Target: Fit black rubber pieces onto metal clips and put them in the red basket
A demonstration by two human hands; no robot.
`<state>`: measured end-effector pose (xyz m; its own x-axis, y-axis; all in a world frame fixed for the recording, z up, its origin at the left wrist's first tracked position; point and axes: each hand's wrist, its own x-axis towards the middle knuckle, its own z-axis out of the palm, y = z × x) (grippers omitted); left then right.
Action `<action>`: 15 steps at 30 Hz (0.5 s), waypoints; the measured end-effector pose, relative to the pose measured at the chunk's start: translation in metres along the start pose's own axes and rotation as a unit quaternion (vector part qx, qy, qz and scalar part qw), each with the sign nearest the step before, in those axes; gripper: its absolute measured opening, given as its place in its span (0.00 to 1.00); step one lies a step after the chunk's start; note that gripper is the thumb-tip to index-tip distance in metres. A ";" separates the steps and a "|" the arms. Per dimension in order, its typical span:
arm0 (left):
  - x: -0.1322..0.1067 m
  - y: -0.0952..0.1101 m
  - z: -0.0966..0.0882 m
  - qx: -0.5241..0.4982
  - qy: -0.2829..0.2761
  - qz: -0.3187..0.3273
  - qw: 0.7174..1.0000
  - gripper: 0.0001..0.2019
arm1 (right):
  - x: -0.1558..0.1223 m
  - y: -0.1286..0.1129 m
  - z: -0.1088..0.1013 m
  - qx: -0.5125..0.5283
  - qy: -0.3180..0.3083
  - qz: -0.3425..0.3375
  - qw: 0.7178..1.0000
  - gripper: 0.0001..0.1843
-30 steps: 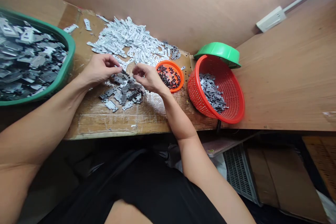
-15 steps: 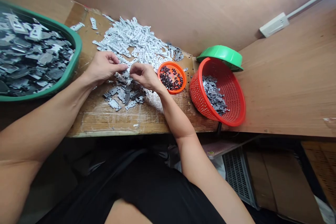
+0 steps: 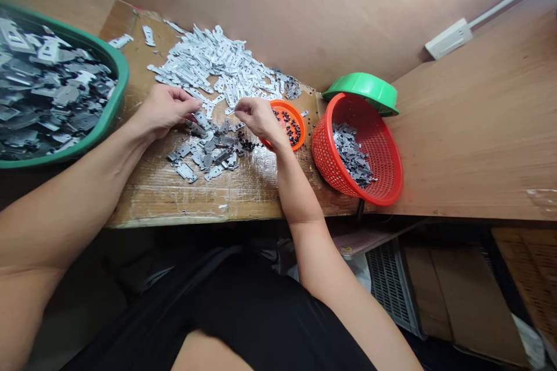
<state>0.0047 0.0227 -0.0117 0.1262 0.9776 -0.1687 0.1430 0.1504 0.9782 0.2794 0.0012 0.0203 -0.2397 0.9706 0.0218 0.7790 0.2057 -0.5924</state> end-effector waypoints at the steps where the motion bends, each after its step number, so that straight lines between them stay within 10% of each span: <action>1: -0.001 0.002 -0.001 -0.003 -0.003 -0.012 1.000 0.16 | -0.001 0.007 -0.006 -0.034 0.003 0.008 0.999 0.06; 15: -0.002 0.003 -0.005 -0.006 -0.039 -0.040 0.998 0.18 | -0.012 0.021 0.010 -0.135 -0.044 0.008 0.990 0.15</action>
<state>-0.0001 0.0224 -0.0077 0.1906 0.9480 -0.2549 0.1449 0.2297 0.9624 0.2925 -0.0075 -0.0005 -0.2662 0.9618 -0.0630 0.9066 0.2277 -0.3552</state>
